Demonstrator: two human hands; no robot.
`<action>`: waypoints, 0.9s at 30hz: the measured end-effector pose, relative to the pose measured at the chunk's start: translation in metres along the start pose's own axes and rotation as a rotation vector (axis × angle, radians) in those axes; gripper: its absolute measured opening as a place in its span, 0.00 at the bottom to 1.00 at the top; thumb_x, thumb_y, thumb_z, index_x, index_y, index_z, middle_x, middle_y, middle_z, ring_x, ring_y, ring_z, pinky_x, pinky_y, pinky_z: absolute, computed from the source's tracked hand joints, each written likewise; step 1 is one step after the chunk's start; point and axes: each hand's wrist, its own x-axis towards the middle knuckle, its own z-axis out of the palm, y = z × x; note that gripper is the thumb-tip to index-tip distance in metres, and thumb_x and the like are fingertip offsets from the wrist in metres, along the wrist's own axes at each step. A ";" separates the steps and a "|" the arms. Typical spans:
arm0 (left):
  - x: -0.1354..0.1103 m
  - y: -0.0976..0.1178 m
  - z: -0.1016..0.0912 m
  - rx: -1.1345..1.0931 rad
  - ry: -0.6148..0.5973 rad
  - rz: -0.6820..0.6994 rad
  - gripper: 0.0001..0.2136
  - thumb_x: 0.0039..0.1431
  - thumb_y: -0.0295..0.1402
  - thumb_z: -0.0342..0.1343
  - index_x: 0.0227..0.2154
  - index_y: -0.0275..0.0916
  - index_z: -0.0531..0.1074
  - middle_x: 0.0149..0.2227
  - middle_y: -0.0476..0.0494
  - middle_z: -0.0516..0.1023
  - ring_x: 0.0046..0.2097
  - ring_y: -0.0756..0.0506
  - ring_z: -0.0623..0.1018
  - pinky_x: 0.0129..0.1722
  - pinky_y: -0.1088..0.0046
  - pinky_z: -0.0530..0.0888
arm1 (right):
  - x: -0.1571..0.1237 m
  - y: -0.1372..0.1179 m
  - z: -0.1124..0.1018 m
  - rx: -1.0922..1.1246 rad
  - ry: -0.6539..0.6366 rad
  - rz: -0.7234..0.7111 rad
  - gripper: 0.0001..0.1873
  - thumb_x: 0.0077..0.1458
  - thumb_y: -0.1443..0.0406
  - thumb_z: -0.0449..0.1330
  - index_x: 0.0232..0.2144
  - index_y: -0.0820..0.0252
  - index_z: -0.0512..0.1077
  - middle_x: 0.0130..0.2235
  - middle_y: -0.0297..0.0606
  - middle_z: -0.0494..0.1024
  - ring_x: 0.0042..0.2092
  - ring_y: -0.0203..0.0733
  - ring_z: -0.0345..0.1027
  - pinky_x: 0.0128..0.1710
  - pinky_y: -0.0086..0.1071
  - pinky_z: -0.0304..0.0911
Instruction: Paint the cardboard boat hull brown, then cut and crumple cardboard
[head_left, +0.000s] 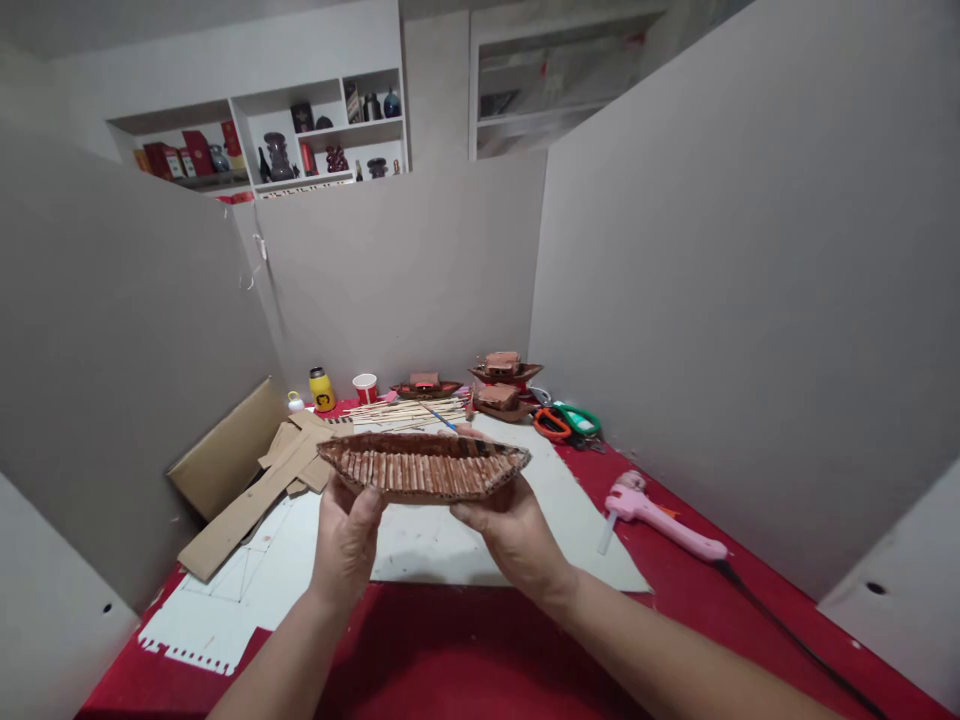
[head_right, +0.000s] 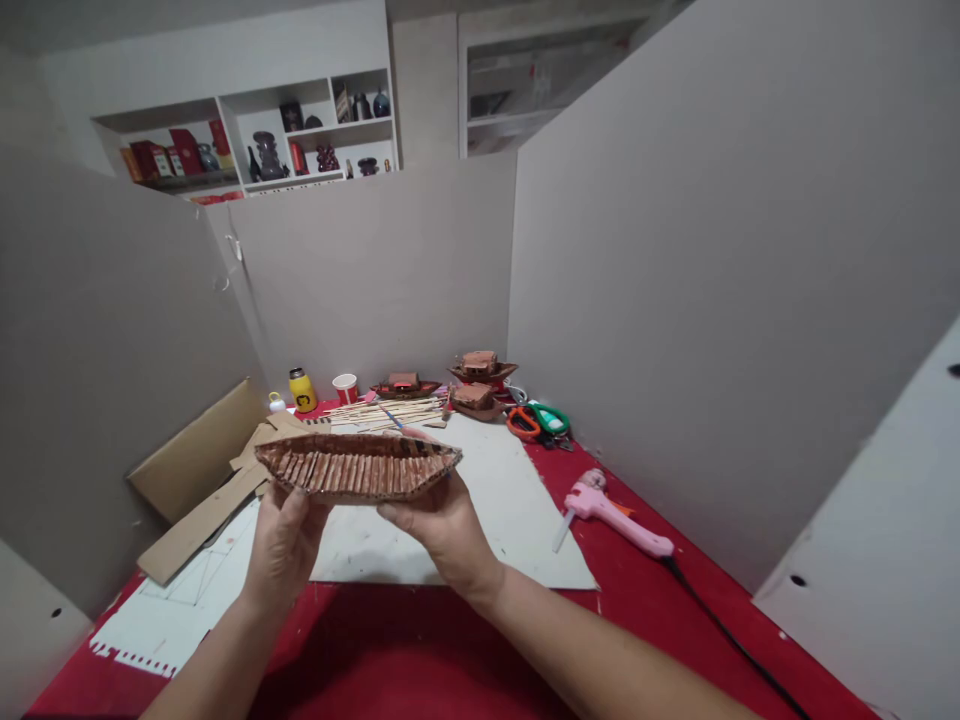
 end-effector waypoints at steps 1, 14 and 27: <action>0.000 0.002 -0.001 0.022 -0.002 0.000 0.20 0.43 0.38 0.75 0.40 0.42 0.79 0.40 0.48 0.83 0.41 0.50 0.81 0.42 0.79 0.77 | -0.002 0.000 -0.002 -0.001 -0.008 -0.001 0.43 0.37 0.64 0.79 0.57 0.49 0.69 0.56 0.39 0.78 0.58 0.51 0.72 0.56 0.42 0.70; -0.008 -0.018 -0.028 0.117 -0.042 0.018 0.28 0.44 0.37 0.74 0.50 0.42 0.75 0.47 0.41 0.83 0.49 0.38 0.81 0.50 0.64 0.77 | -0.014 0.000 -0.012 -0.136 -0.055 -0.004 0.39 0.42 0.59 0.77 0.56 0.50 0.69 0.57 0.43 0.78 0.58 0.50 0.72 0.57 0.41 0.70; -0.015 -0.013 -0.016 0.167 -0.120 0.099 0.28 0.45 0.32 0.73 0.52 0.47 0.76 0.52 0.42 0.82 0.54 0.38 0.80 0.51 0.66 0.78 | -0.020 -0.002 -0.011 -0.155 -0.050 0.006 0.40 0.41 0.58 0.78 0.56 0.46 0.69 0.56 0.39 0.77 0.57 0.48 0.72 0.56 0.40 0.69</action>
